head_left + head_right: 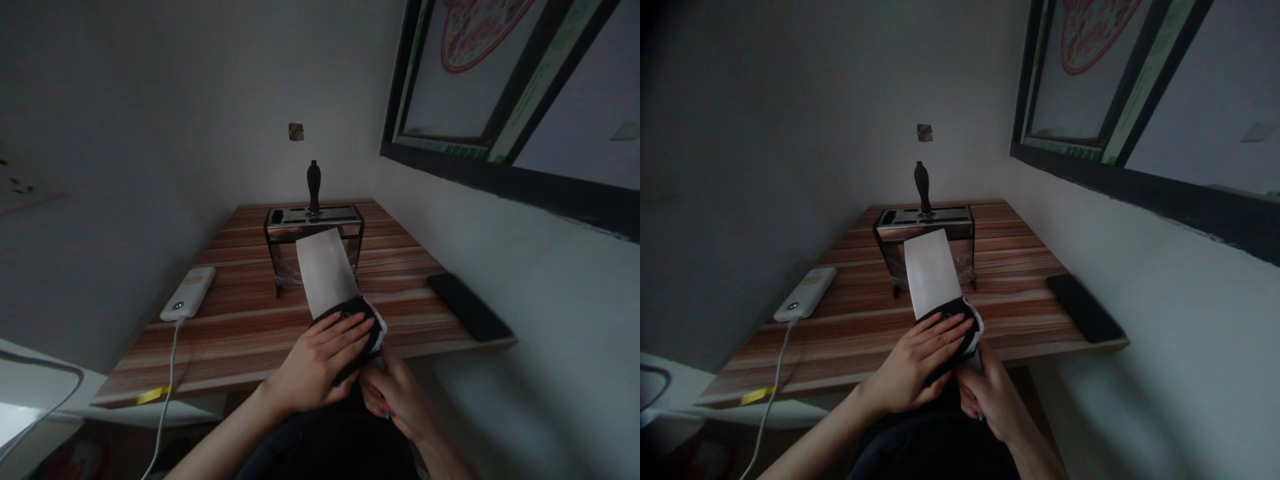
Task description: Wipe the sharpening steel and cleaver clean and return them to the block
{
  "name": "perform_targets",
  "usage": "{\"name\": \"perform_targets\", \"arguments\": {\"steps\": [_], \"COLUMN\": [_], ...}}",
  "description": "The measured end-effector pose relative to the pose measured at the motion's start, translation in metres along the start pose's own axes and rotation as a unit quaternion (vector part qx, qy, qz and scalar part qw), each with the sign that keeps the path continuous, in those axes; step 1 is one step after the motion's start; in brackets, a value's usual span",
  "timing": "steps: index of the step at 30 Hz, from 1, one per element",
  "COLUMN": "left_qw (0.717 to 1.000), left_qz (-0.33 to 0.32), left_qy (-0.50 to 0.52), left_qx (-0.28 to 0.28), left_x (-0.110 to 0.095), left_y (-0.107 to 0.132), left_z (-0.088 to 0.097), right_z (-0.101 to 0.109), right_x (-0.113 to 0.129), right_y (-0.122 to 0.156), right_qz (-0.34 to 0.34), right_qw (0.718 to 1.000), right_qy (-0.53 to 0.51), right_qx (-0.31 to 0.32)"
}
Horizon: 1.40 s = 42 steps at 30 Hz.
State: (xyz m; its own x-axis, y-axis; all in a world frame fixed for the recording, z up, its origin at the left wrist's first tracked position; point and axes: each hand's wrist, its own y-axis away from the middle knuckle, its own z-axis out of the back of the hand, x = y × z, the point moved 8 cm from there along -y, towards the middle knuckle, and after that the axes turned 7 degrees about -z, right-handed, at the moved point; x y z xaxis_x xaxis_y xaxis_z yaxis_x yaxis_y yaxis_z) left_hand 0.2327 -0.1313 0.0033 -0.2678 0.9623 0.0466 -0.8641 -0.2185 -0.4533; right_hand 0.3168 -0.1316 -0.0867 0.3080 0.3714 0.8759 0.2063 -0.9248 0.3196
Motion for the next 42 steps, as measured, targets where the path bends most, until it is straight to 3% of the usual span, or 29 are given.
{"name": "perform_targets", "arguments": {"steps": [8,13,23,37,42], "left_qw": [1.000,0.999,0.990,0.980,0.980], "left_qz": [-0.003,0.030,0.104,0.168,0.164], "left_qy": [0.005,-0.002,-0.085,-0.093,-0.096], "left_qx": [0.006,0.043,0.034,-0.060,-0.058], "left_x": [-0.001,0.006,0.043,0.113,0.121], "left_y": [0.004,0.004,0.015,0.023,0.019], "left_z": [0.003,0.000,0.001,0.036,0.037], "right_z": [-0.007,-0.008,-0.012,-0.016,-0.015], "right_x": [-0.001,-0.004,-0.018,-0.028,-0.028], "right_y": [0.003,0.002,0.004,0.005,0.005], "right_qz": [-0.001,0.000,-0.024,-0.044,-0.047], "right_qw": [1.000,1.000,0.999,0.997,0.997], "right_qy": [-0.015,-0.005,0.016,0.045,0.039], "right_qx": [0.009,0.013,0.032,0.044,0.041]}}
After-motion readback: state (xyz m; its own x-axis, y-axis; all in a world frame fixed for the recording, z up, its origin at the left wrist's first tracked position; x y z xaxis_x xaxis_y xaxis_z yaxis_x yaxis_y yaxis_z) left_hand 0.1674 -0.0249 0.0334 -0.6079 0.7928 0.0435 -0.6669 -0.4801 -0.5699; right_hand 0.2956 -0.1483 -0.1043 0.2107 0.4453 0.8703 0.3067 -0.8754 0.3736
